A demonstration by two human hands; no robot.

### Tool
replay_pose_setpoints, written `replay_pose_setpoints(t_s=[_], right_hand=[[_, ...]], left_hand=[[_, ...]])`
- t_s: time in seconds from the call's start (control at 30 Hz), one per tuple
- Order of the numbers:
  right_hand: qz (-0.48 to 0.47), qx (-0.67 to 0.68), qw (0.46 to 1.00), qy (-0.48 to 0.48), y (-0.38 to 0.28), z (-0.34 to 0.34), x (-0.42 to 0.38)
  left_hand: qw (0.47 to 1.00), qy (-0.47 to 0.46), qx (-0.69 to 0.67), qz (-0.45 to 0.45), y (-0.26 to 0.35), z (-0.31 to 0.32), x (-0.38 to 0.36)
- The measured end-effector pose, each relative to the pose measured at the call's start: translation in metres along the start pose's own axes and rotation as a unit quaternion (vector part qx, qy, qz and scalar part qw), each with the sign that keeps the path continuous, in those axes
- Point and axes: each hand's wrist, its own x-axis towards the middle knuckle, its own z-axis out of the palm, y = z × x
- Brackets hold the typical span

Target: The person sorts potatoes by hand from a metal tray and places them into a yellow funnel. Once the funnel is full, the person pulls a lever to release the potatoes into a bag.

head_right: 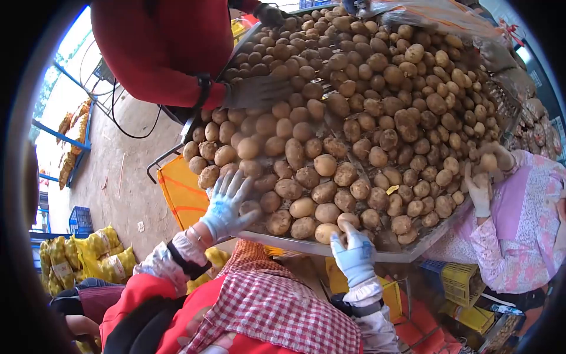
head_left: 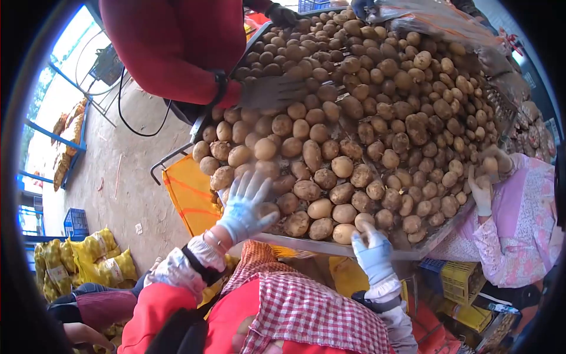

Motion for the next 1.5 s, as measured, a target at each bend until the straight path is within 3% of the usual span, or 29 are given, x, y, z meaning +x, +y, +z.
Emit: replay_pose_setpoints(t_s=[0.07,0.13,0.2,0.27,0.3,0.33,0.4,0.47,0.5,0.53,0.63,0.67,0.77,0.97,1.03,1.07,1.13,1.2,1.27,1.3,1.37,1.4,1.47,1.5], right_hand=[[0.000,-0.025,1.000,-0.016,0.001,0.003,0.000],[-0.216,-0.120,0.969,-0.004,-0.002,0.019,0.004],[-0.254,-0.061,0.964,-0.046,-0.028,0.032,0.014],[-0.264,-0.083,0.956,-0.102,-0.049,0.037,0.020],[-0.277,0.050,0.954,-0.104,-0.046,0.041,0.027],[-0.230,0.114,0.961,-0.107,-0.042,0.035,0.027],[-0.163,0.087,0.982,-0.031,-0.018,0.021,0.026],[-0.106,0.177,0.976,0.065,0.017,0.028,0.027],[0.020,0.308,0.951,0.015,0.031,0.030,0.020],[0.019,0.308,0.951,0.017,0.034,0.033,0.017],[-0.064,0.286,0.953,0.072,0.035,0.043,0.018],[-0.099,0.256,0.958,0.081,0.034,0.044,0.019],[-0.126,0.229,0.960,0.101,0.024,0.036,0.019],[-0.158,0.176,0.963,0.126,0.025,0.041,0.020],[-0.069,0.265,0.958,0.081,0.030,0.044,0.018],[-0.068,0.261,0.959,0.083,0.033,0.038,0.016],[0.124,0.509,0.851,-0.038,0.027,0.021,0.017],[0.037,0.692,0.716,-0.082,-0.018,0.010,0.020],[0.060,0.760,0.625,-0.168,-0.037,0.009,0.031],[0.057,0.759,0.626,-0.169,-0.025,0.013,0.037],[0.148,0.794,0.563,-0.177,0.000,0.023,0.050],[0.138,0.776,0.604,-0.119,0.002,0.014,0.042],[0.167,0.813,0.536,-0.155,0.001,-0.014,0.040],[0.215,0.817,0.520,-0.124,-0.002,-0.024,0.036]], left_hand=[[1.000,-0.026,0.004,-0.003,0.007,-0.003,-0.024],[0.998,-0.025,0.020,-0.057,0.003,0.012,-0.031],[0.996,-0.024,0.060,-0.067,-0.004,0.009,-0.029],[0.992,-0.015,0.102,-0.077,-0.009,0.005,-0.032],[0.990,-0.031,0.096,-0.099,-0.012,-0.006,-0.034],[0.987,-0.048,0.091,-0.120,-0.015,-0.015,-0.037],[0.983,-0.022,0.133,-0.125,-0.020,-0.010,-0.042],[0.980,0.003,0.054,-0.194,-0.003,-0.022,-0.020],[0.985,0.083,0.054,-0.141,0.006,-0.022,-0.002],[0.989,0.119,0.056,-0.069,0.018,-0.028,0.018],[0.981,0.065,0.174,0.064,0.023,0.008,0.078],[0.981,0.067,0.173,0.062,0.023,0.013,0.092],[0.977,-0.084,0.197,-0.003,0.024,0.009,0.122],[0.980,-0.081,0.171,0.056,0.019,0.003,0.125],[0.984,-0.062,0.158,0.059,0.010,0.002,0.116],[0.987,-0.045,0.144,0.060,0.010,0.002,0.112],[0.996,-0.002,0.078,0.038,0.027,-0.004,0.103],[0.996,0.072,-0.045,-0.011,0.047,-0.009,0.081],[0.976,0.046,-0.136,0.165,0.076,0.019,0.074],[0.975,0.042,-0.139,0.168,0.086,0.022,0.066],[0.988,0.034,-0.089,0.125,0.084,0.027,0.052],[0.995,0.048,-0.041,0.078,0.069,0.039,0.044],[0.998,0.005,0.015,0.066,0.044,0.023,0.030],[0.998,0.001,0.032,0.063,0.035,0.018,0.023]])
